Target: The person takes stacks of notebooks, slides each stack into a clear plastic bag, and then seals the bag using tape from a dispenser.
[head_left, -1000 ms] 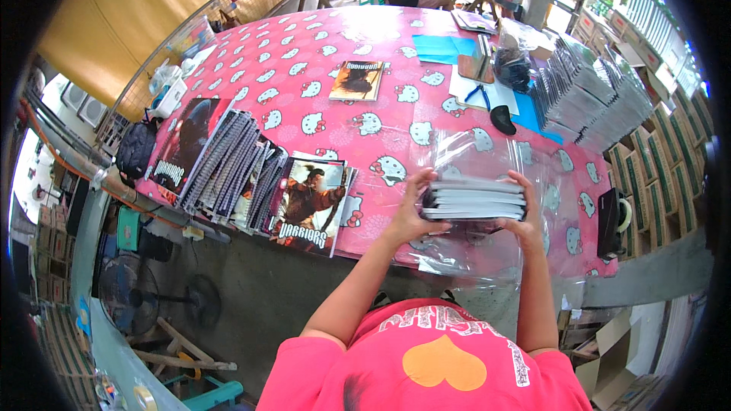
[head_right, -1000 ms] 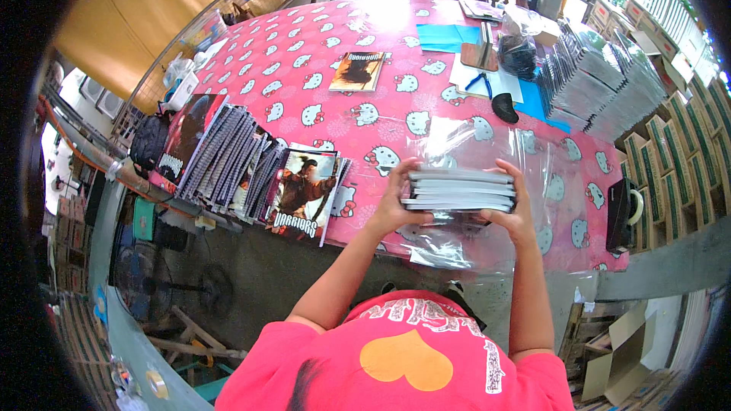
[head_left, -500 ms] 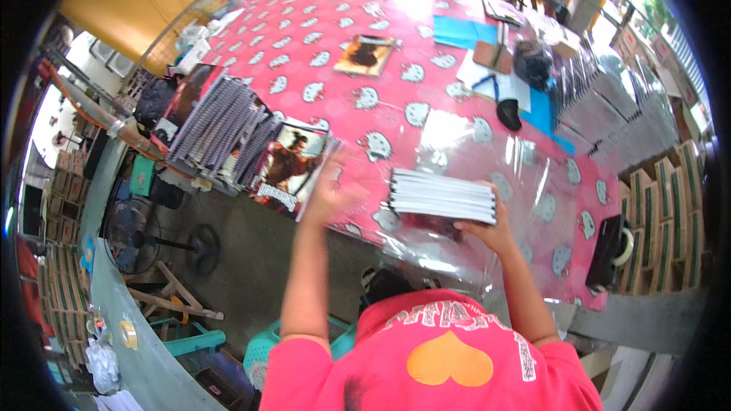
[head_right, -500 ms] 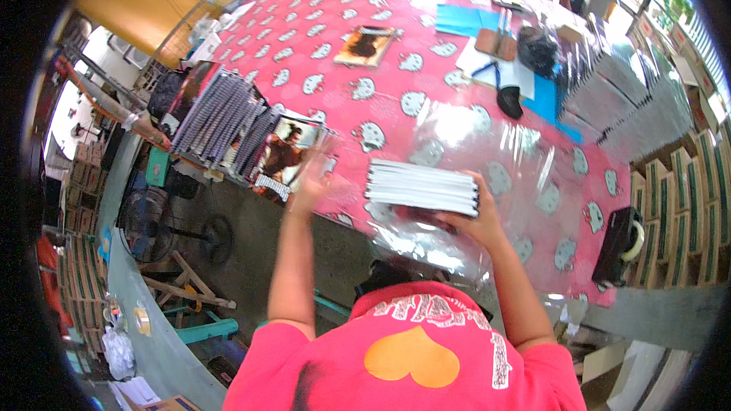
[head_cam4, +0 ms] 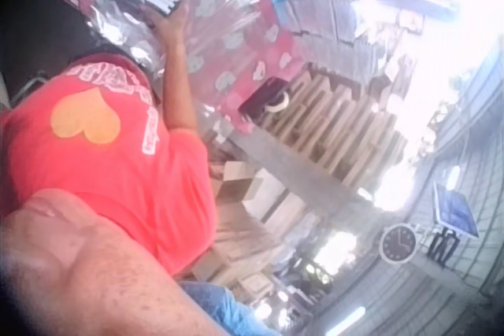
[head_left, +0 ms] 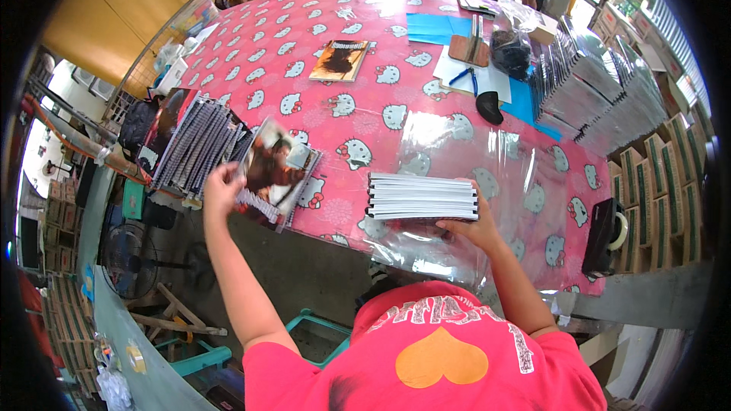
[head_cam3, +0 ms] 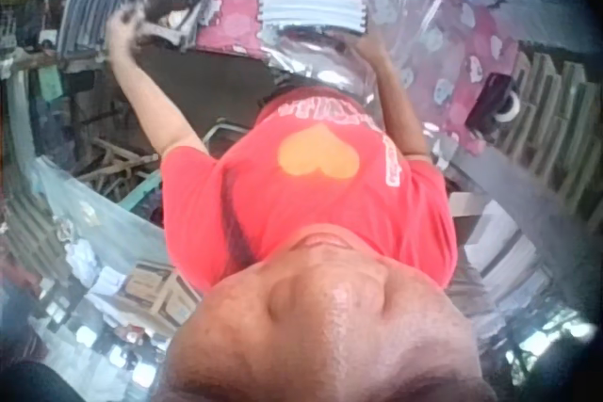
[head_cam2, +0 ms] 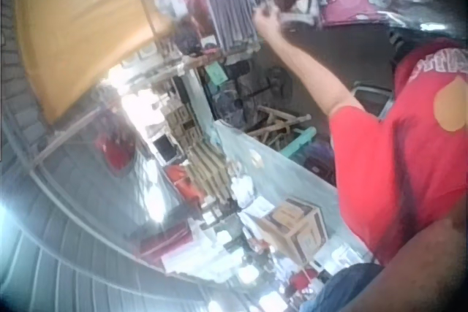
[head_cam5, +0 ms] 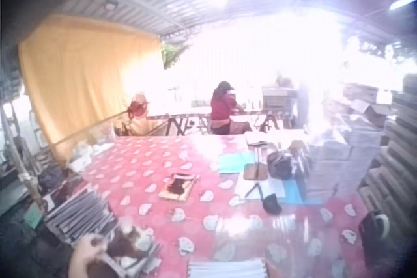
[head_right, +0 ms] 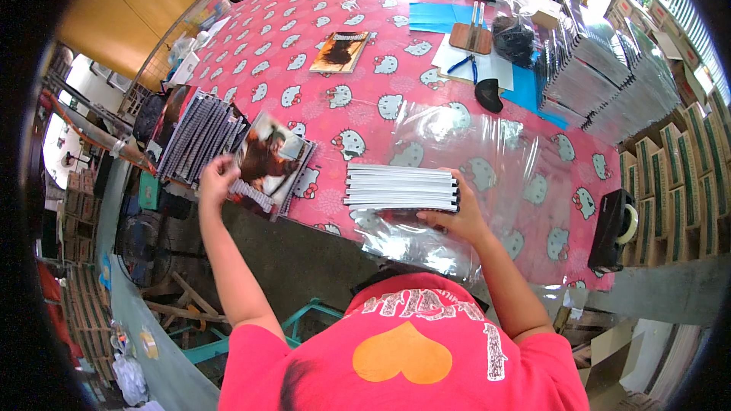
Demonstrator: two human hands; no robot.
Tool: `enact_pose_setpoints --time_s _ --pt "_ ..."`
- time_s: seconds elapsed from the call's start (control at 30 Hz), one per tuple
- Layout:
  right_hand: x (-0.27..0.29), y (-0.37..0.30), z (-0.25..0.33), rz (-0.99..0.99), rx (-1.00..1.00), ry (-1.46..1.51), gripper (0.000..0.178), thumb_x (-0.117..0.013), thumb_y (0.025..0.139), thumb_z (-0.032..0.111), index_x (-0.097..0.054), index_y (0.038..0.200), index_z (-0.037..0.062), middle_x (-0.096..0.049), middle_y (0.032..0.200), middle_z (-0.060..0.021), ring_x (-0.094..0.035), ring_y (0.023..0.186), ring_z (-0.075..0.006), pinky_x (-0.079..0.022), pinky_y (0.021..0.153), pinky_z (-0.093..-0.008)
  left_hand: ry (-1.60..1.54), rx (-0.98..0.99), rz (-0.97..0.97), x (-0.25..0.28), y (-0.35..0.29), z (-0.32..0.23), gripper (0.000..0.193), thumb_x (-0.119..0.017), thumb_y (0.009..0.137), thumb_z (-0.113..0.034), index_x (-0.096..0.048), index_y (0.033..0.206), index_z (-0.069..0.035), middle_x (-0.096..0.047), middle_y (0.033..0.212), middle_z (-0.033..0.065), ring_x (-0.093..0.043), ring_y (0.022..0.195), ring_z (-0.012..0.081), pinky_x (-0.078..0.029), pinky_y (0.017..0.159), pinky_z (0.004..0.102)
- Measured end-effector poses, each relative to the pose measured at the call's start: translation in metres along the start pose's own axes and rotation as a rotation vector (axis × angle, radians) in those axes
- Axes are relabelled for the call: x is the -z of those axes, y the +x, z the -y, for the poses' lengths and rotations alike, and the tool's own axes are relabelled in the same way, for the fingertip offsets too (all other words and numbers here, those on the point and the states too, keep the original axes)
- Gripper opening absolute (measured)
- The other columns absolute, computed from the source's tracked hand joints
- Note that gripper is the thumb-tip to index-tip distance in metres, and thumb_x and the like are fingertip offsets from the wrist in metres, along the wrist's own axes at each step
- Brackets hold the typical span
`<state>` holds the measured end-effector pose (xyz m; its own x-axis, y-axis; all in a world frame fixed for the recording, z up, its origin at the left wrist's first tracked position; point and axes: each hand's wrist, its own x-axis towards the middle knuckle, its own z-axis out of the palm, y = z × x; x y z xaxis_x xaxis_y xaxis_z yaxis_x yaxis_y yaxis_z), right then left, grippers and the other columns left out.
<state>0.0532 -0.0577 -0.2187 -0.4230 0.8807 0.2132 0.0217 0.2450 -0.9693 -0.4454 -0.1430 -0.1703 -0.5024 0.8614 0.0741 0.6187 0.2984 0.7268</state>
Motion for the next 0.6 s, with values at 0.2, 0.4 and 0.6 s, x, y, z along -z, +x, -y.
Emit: enact_pose_setpoints --time_s 0.2,0.4,0.6 --pt "-0.002 0.002 0.0 -0.012 0.052 0.023 0.07 -0.083 0.059 0.009 -0.045 0.118 0.0046 -0.056 0.106 -0.0041 -0.053 0.097 -0.0122 -0.044 0.083 -0.0279 0.204 -0.541 0.391 -0.055 0.011 -0.25 0.022 -0.071 0.066 -0.012 -0.07 0.086 -0.005 -0.067 0.087 0.0118 -0.065 0.08 0.0203 -0.05 0.074 0.0305" --pt "0.004 0.0 -0.002 -0.093 0.06 -0.236 0.074 -0.083 0.057 0.009 -0.044 0.12 0.0049 -0.05 0.108 -0.0063 -0.051 0.1 -0.0167 -0.043 0.085 -0.0296 0.33 -0.883 0.501 -0.154 0.019 -0.29 0.023 -0.069 0.07 -0.016 -0.068 0.092 -0.007 -0.065 0.086 0.0138 -0.062 0.082 0.0274 -0.048 0.075 0.0357" --pt "-0.012 -0.006 0.0 -0.267 -0.022 -0.075 0.079 -0.082 0.058 0.006 -0.037 0.123 0.0081 -0.052 0.104 -0.0074 -0.052 0.097 -0.0168 -0.044 0.083 -0.0289 -0.078 -0.602 0.315 -0.094 0.042 -0.184 0.021 -0.059 0.082 -0.012 -0.056 0.098 0.002 -0.06 0.093 0.0115 -0.06 0.084 0.0234 -0.046 0.075 0.0348"
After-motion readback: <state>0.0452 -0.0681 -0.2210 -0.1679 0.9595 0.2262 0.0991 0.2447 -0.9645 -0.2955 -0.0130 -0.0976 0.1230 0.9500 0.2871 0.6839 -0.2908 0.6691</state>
